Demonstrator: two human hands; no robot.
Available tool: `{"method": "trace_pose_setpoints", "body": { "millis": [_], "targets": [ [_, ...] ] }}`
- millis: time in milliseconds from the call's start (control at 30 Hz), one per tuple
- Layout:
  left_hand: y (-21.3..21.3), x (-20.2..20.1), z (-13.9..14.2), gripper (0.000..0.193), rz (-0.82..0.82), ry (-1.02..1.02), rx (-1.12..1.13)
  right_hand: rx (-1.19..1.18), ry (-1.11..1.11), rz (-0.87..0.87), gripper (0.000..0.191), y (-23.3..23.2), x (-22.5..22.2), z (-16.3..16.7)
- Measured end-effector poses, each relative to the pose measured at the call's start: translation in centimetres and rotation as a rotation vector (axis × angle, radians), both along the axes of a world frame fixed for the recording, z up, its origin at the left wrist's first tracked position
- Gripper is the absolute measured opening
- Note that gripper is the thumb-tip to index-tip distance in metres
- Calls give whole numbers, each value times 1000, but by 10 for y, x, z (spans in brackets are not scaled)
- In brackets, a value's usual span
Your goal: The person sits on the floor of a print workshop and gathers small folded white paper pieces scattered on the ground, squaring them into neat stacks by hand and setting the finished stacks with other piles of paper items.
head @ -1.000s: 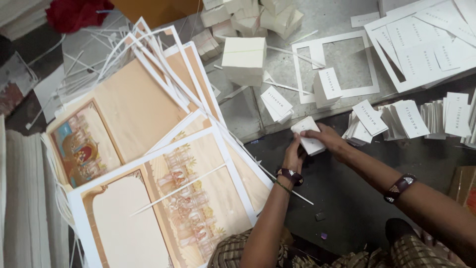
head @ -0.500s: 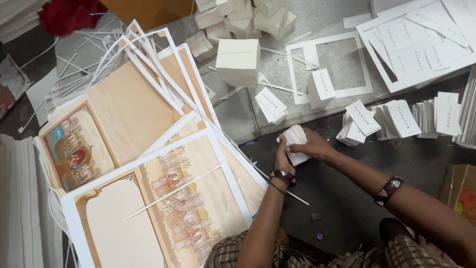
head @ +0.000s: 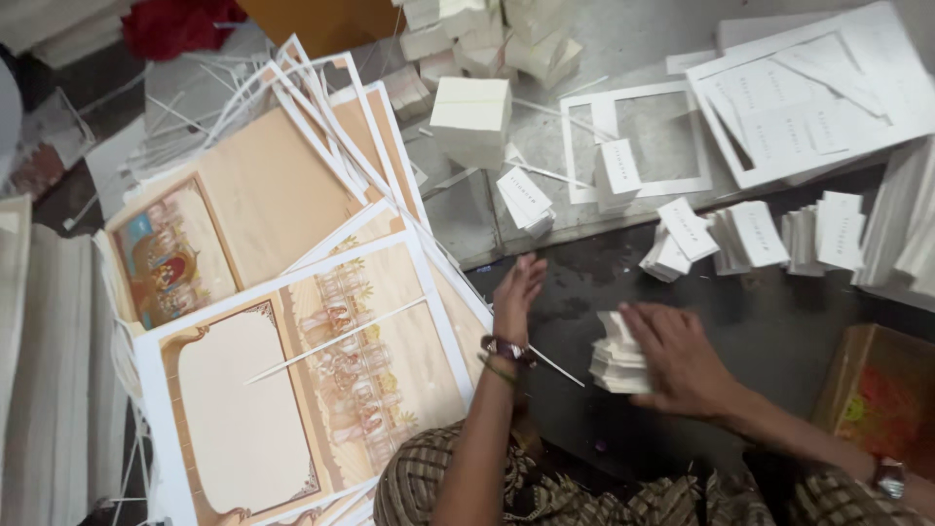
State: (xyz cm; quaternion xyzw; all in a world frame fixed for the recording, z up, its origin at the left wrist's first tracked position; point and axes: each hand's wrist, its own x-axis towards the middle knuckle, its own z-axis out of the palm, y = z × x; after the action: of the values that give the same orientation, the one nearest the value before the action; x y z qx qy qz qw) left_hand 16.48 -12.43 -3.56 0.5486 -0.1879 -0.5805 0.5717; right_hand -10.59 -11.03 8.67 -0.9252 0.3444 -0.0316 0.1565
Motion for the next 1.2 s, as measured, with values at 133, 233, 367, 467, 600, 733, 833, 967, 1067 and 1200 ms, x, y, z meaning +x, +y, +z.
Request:
{"method": "trace_pose_setpoints", "body": {
  "millis": [133,233,367,467,600,733,833,967,1067,1200],
  "targets": [
    [30,-56,-5,63,-46,-542,-91,90,333,-2,126,6,-7,-25],
    [64,-140,-21,66,97,-439,-108,64,233,18,121,-4,-17,-46],
    [97,-189,-38,76,216,-613,-184,-139,170,165,104,-6,-30,-70],
    [93,-190,-47,73,53,-648,-282,-37,180,227,104,-4,-34,-84],
    [86,-186,-49,63,57,-779,-325,15,151,214,109,-6,-36,-93],
    [86,-185,-39,58,36,-814,-323,53,54,132,120,0,-43,-85],
    [89,-182,-28,60,22,-759,-342,97,64,38,118,7,-43,-74],
    [89,-175,-25,67,-48,-697,-383,87,67,4,114,4,-33,-68],
    [81,-176,-33,59,-77,-750,-274,175,204,44,125,-4,-34,-74],
    [81,-179,-40,55,-67,-812,-323,150,-338,-13,119,-1,-56,-91]
  ]
}}
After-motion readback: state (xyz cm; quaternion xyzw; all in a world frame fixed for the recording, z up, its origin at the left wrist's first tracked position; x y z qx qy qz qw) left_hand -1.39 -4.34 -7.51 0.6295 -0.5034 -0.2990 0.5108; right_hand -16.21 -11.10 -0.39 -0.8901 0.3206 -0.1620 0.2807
